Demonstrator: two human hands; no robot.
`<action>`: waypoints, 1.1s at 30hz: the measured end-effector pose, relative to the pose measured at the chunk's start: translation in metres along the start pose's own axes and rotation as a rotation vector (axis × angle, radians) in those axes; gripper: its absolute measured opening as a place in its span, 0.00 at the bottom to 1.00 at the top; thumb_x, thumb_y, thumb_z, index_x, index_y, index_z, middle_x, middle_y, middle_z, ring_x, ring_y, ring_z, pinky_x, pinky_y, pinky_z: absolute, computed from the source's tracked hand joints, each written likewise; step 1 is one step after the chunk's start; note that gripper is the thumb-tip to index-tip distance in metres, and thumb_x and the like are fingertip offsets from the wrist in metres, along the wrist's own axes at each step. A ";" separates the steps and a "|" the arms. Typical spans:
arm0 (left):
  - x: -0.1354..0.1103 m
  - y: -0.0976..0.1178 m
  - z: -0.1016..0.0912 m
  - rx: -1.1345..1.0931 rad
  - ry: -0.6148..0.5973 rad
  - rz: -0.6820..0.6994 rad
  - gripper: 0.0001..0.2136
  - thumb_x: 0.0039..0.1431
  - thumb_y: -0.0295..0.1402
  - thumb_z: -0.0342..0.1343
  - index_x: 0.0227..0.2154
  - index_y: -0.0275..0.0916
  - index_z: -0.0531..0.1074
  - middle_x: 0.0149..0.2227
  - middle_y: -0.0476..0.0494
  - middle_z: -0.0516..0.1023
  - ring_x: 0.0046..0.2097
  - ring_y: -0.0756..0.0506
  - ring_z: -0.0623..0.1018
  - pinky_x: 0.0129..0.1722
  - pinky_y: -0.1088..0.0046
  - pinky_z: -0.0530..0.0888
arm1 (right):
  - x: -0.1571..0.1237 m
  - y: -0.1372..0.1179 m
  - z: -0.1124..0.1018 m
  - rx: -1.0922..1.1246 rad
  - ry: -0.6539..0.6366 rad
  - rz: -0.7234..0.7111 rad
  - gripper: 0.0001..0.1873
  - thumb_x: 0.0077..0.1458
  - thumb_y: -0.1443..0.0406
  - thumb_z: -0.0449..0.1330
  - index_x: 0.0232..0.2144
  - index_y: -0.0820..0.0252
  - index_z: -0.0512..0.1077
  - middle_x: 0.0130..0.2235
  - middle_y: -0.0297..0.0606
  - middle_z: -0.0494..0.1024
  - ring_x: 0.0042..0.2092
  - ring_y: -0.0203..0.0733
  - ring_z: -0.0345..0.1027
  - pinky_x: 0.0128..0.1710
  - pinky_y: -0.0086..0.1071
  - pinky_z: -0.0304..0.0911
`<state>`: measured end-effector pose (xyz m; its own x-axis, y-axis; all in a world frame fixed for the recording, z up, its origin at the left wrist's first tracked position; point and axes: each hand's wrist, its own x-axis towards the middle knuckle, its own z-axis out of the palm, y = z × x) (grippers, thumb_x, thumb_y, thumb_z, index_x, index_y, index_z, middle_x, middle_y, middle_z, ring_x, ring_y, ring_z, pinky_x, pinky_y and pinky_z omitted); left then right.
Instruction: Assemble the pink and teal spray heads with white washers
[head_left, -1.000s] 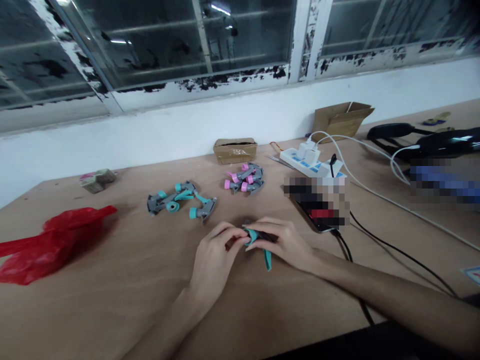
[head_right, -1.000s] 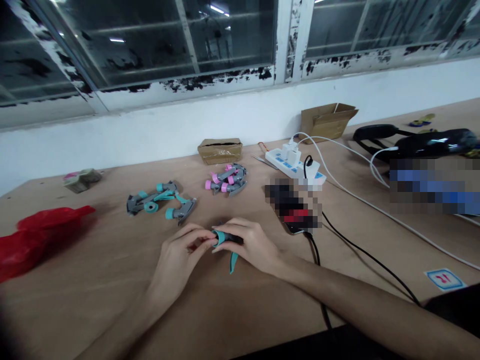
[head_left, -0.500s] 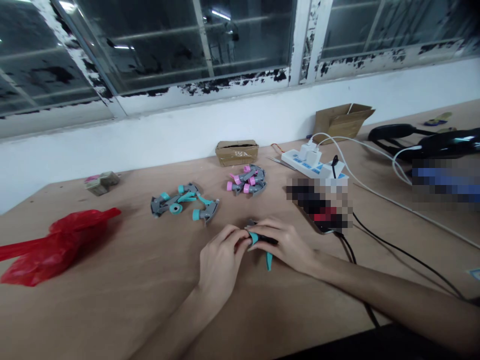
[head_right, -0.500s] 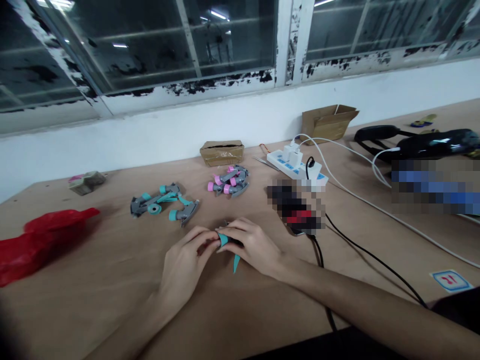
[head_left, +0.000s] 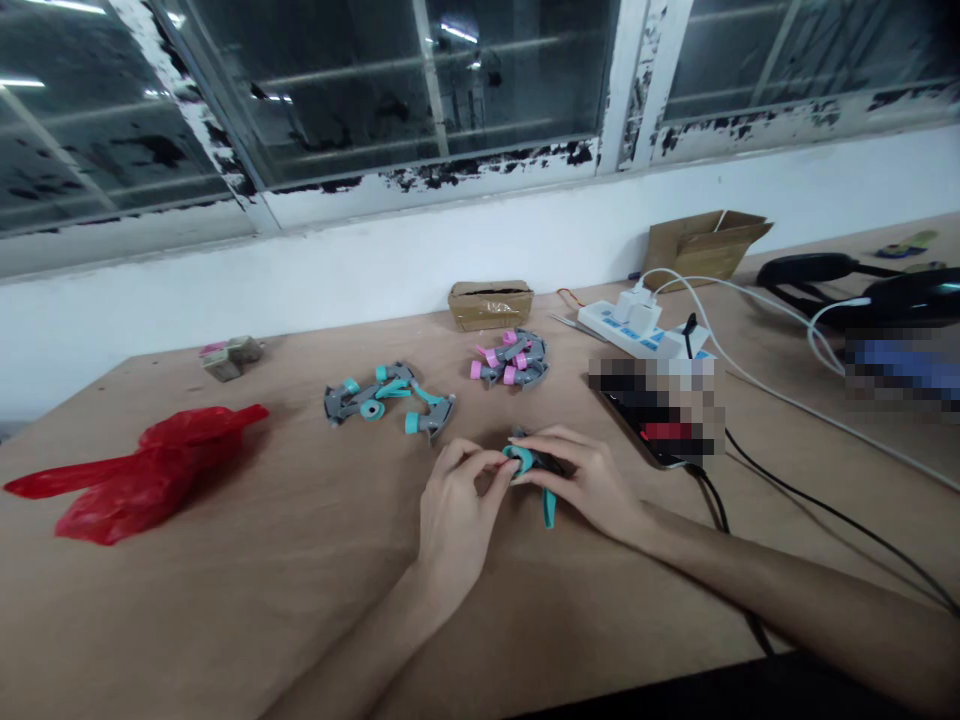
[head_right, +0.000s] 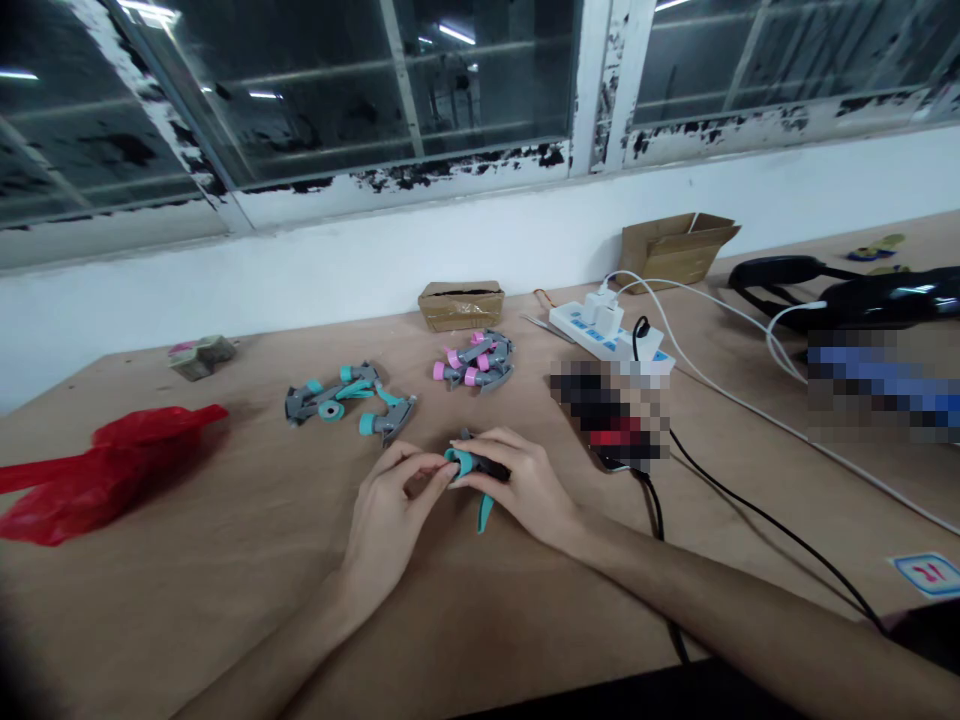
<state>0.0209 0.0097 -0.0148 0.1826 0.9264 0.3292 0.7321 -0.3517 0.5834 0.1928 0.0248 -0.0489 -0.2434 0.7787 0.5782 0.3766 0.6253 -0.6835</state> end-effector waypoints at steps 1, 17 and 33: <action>-0.001 -0.001 0.002 -0.040 -0.010 0.009 0.09 0.59 0.36 0.51 0.32 0.41 0.74 0.33 0.47 0.71 0.33 0.49 0.72 0.32 0.72 0.70 | 0.000 0.001 -0.001 -0.018 0.006 -0.004 0.15 0.54 0.61 0.59 0.46 0.53 0.71 0.41 0.39 0.75 0.43 0.41 0.70 0.42 0.37 0.68; 0.001 -0.005 0.007 -0.456 -0.180 -0.110 0.10 0.55 0.40 0.55 0.34 0.38 0.66 0.35 0.45 0.76 0.39 0.45 0.77 0.38 0.69 0.73 | 0.000 -0.003 0.001 -0.165 -0.098 -0.072 0.14 0.55 0.63 0.58 0.45 0.56 0.69 0.40 0.39 0.74 0.42 0.42 0.69 0.42 0.38 0.67; -0.027 -0.130 -0.126 0.182 0.106 -0.306 0.21 0.56 0.46 0.50 0.45 0.35 0.69 0.44 0.38 0.75 0.44 0.37 0.75 0.44 0.62 0.70 | 0.084 -0.019 0.068 -0.409 -0.292 -0.177 0.22 0.55 0.56 0.56 0.46 0.68 0.69 0.49 0.51 0.70 0.53 0.53 0.63 0.54 0.46 0.58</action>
